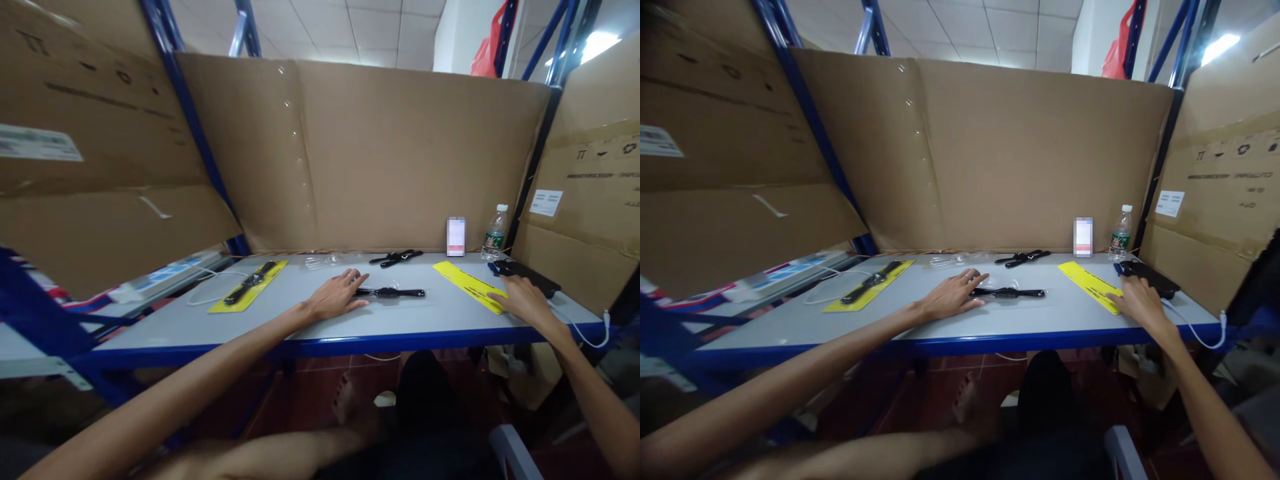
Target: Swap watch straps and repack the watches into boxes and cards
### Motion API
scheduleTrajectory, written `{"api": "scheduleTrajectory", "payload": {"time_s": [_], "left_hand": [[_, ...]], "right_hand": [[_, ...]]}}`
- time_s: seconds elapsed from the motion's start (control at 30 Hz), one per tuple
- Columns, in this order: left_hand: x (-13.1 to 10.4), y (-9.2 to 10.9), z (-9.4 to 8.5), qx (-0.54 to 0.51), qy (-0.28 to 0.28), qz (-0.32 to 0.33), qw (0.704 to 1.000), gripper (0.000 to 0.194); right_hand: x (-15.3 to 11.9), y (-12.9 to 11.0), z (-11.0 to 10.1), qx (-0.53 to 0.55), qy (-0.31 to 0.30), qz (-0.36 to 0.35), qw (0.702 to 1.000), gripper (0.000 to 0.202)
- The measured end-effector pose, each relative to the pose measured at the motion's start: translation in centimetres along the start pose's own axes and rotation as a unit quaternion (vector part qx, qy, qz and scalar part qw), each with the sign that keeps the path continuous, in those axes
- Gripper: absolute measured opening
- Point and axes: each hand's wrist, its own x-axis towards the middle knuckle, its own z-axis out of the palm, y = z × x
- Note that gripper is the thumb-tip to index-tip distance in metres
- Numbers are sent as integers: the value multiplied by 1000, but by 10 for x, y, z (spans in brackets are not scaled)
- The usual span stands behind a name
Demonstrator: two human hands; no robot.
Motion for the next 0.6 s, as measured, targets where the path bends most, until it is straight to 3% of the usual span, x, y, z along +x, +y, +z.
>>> {"api": "scheduleTrajectory", "payload": {"time_s": [0.07, 0.13, 0.37, 0.47, 0.6], "left_hand": [[-4, -10, -1, 12, -7, 8, 1000, 74], [-8, -20, -1, 28, -21, 16, 999, 75], [-19, -34, -12, 60, -53, -20, 997, 81], [-18, -32, -13, 38, -61, -47, 996, 78], [-14, -27, -8, 19, -54, -65, 996, 82]], "right_hand": [[-1, 20, 6, 4, -77, 19, 997, 55], [-3, 26, 11, 28, -106, 24, 994, 51], [8, 29, 17, 55, 0, 38, 998, 60], [23, 41, 23, 157, 0, 53, 986, 53], [29, 52, 26, 350, -3, 65, 934, 47]]}}
